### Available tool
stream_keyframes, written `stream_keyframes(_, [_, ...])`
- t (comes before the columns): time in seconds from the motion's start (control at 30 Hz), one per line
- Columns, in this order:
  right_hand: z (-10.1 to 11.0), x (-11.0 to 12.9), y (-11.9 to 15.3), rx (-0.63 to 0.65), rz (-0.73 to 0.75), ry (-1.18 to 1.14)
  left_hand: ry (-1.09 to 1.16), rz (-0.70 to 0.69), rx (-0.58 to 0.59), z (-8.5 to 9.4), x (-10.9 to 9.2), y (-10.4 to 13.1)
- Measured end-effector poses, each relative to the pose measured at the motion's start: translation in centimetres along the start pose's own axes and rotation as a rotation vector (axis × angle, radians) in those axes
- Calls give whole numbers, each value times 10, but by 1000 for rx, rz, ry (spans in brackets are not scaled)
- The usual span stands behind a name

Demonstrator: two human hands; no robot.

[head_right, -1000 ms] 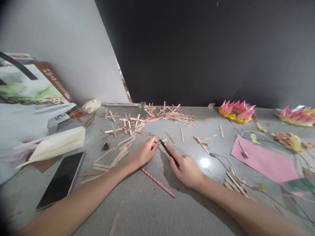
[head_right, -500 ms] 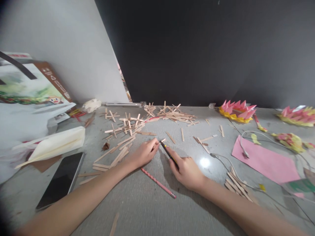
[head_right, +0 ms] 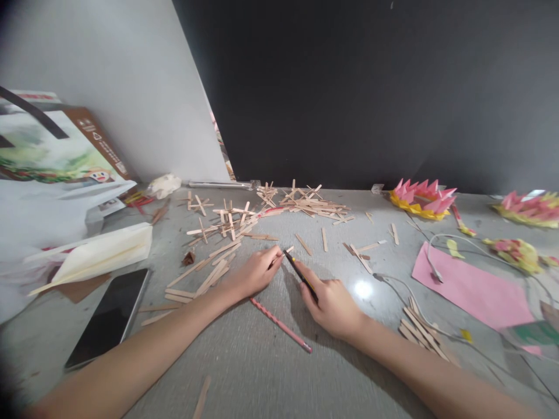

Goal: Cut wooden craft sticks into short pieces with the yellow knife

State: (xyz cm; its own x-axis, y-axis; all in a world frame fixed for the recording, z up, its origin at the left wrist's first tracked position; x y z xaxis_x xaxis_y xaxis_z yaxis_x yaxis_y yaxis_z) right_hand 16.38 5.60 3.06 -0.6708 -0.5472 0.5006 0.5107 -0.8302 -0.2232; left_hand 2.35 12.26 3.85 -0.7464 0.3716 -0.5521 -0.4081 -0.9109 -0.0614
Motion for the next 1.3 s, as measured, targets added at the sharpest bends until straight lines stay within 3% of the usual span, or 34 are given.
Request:
stream_keyframes(0.17, [-1,-4,0,-3,-18,-15,-9,-69,3,-4,-7,1])
stream_keyframes(0.37, [1,-8,-2,-27,-47,-78,94,31,-33,-4,4,-1])
stream_keyframes(0.67, [23,-41,10,-338,-256,-311,699,196,-196,8,44,-9])
stream_keyframes(0.73, [28,-47,12,-413,-265,-352,772,201,-191,7,40,-8])
stream_keyframes(0.83, [37,-49,11,-484,-261,-358,823,157,-83,-3,17,-3])
stream_keyframes(1.0, [27,-55,7,-429,-324,-528,858,107,91,-19,-15,8])
stream_keyframes(1.3, [17,-52,2,-356,-312,-631,931,105,174,-31,-28,18])
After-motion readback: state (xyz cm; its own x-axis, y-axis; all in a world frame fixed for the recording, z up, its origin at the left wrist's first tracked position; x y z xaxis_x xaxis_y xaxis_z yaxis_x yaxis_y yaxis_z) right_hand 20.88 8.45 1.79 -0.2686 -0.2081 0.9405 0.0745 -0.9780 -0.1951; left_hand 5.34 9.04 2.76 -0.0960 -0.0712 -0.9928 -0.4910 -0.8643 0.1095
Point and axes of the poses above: each hand's wrist, its own y-axis away from the middle knuckle, its own z-axis out of the back of the hand, x = y × z, the point moved 10 cm from there along -y, towards the middle knuckle, and after that the axes turned 5 degrees about z, right-handed, at the moved point
